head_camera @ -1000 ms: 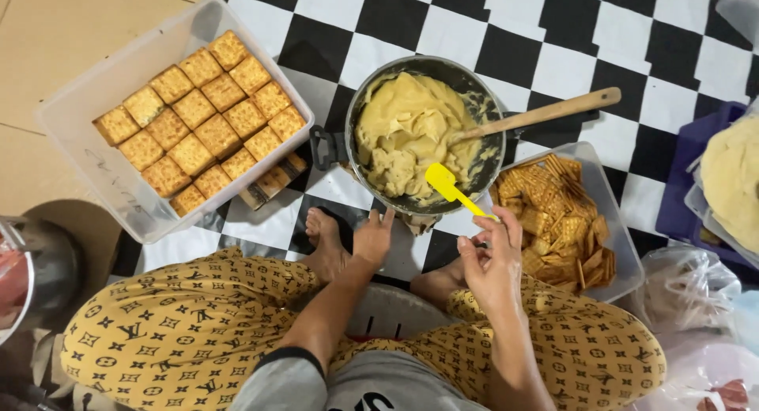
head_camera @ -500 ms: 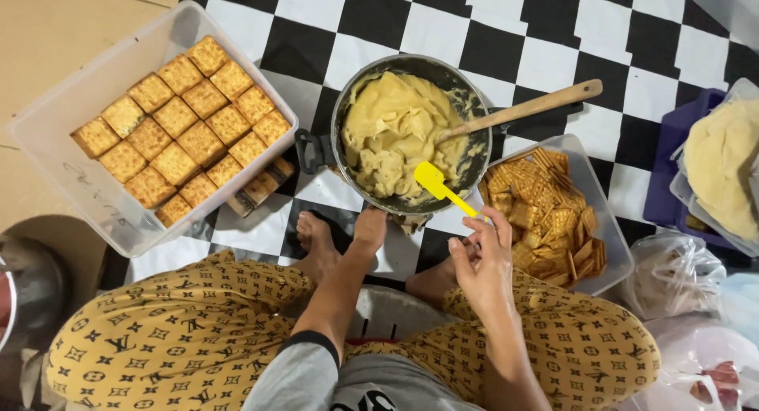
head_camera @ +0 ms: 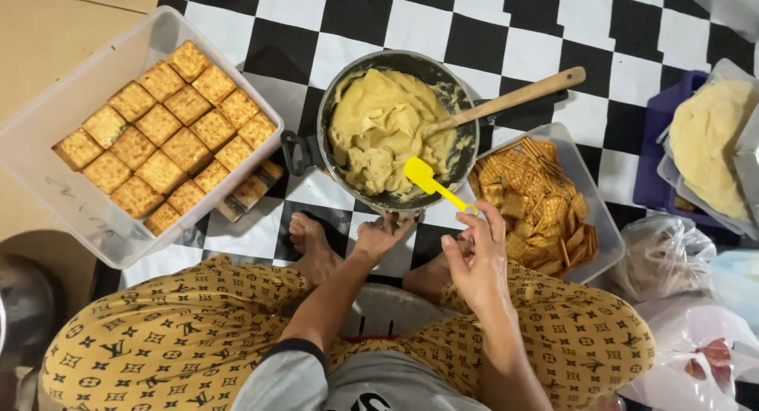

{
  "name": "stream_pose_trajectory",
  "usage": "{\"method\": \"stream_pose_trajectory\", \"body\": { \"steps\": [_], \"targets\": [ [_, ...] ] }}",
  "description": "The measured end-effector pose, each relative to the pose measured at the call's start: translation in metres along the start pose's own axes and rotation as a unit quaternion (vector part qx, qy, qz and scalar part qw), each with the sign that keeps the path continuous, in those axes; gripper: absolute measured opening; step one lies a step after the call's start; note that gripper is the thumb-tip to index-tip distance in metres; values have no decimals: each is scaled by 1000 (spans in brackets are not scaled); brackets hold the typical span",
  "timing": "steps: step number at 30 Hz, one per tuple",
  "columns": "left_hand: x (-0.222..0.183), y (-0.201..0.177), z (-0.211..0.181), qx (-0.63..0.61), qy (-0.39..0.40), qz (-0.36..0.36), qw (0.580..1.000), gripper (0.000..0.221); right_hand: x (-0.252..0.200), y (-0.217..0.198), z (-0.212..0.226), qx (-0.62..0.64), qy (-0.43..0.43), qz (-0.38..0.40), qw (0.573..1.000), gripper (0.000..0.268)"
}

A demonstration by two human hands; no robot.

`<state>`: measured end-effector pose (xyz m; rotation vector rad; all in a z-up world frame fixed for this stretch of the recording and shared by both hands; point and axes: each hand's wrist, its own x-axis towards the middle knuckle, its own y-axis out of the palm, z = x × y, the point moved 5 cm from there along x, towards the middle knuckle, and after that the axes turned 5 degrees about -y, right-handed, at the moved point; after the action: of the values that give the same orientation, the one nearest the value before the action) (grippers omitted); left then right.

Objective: Assembling cracker sandwiches by spreading a yellow filling onto crackers and topping them with another cracker.

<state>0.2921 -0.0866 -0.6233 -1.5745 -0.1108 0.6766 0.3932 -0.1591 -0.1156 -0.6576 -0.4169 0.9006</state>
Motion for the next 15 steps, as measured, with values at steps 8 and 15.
{"method": "stream_pose_trajectory", "body": {
  "steps": [8, 15],
  "targets": [
    [-93, -200, 8, -32, -30, -323, 946, 68, -2, -9, -7, -3, 10, -29, 1000, 37],
    [-54, -126, 35, -130, -135, 73, 980, 55, -5, -12, -3, 58, 18, -13, 998, 34]
  ]
}}
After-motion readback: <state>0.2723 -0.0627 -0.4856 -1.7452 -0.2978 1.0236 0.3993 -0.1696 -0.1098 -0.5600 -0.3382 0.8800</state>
